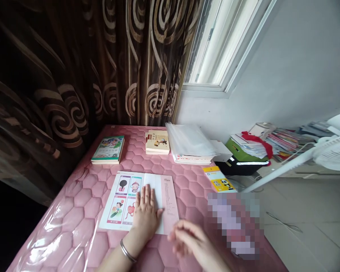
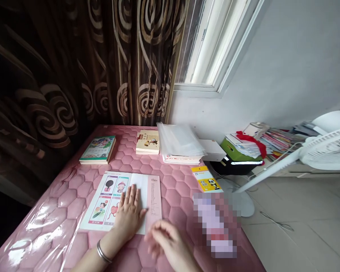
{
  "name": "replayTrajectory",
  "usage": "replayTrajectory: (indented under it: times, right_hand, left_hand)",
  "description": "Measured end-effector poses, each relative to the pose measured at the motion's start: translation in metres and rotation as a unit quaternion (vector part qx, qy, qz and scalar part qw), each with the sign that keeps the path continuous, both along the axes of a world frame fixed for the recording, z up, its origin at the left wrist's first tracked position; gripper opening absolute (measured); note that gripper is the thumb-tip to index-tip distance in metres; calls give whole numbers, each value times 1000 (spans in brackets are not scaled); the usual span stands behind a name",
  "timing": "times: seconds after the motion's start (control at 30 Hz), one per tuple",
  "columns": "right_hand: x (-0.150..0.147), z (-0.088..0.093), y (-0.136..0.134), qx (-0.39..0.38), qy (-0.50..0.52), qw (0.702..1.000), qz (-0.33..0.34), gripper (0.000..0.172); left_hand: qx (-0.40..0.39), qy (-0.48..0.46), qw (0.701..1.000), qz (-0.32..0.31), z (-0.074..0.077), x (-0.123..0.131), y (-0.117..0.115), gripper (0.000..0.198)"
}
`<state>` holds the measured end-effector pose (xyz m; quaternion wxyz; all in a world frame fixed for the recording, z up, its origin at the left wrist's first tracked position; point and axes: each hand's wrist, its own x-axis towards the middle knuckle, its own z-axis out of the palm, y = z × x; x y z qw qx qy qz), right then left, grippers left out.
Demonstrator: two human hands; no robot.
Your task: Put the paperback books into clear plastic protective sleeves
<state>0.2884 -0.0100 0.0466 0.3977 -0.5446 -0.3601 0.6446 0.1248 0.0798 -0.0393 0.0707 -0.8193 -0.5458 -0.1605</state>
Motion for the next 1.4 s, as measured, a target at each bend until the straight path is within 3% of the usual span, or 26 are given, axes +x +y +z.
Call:
replayTrajectory:
  times: [0.07, 0.17, 0.23, 0.37, 0.5, 0.67, 0.8, 1.07, 1.2, 1.23, 1.3, 1.4]
  right_hand:
    - [17, 1, 25, 131, -159, 978, -41, 35]
    - [37, -7, 70, 231, -284, 926, -95, 36]
    - [43, -17, 95, 282, -386, 877, -55, 35]
    - [38, -37, 121, 260, -558, 783, 84, 43]
    - [28, -49, 121, 217, -640, 724, 135, 49]
    - [25, -48, 109, 191, -650, 716, 171, 55]
    - [28, -45, 107, 192, -649, 709, 198, 57]
    - [41, -47, 155, 139, -660, 714, 187, 55]
    - [42, -51, 163, 132, -671, 711, 163, 52]
    - [41, -52, 162, 131, -674, 711, 153, 52]
    - [40, -51, 159, 138, -679, 711, 119, 51]
    - [36, -48, 147, 170, -677, 715, 36, 49]
  left_hand:
    - [-2, -3, 1000, 4, -1, 3, -3, 63]
    - [-27, -2, 1000, 3, 8, 2, 0, 63]
    - [-40, -4, 999, -2, 15, 1, 1, 63]
    - [-48, -2, 999, -15, 18, 6, -10, 61]
    - [-33, -8, 999, -42, 15, 26, -43, 67]
    - [-62, -2, 988, -140, 7, 49, -82, 68]
    - [-77, -7, 986, -146, 3, 51, -88, 73]
    - [-90, -14, 983, -162, -12, 51, -102, 85]
    - [-122, -29, 974, -190, 3, 34, -98, 62]
    - [-128, -42, 975, -178, 11, 21, -92, 49]
    - [-121, -80, 988, -42, 31, -17, -74, 28]
    - [-84, -83, 980, 157, 58, -88, -38, 34]
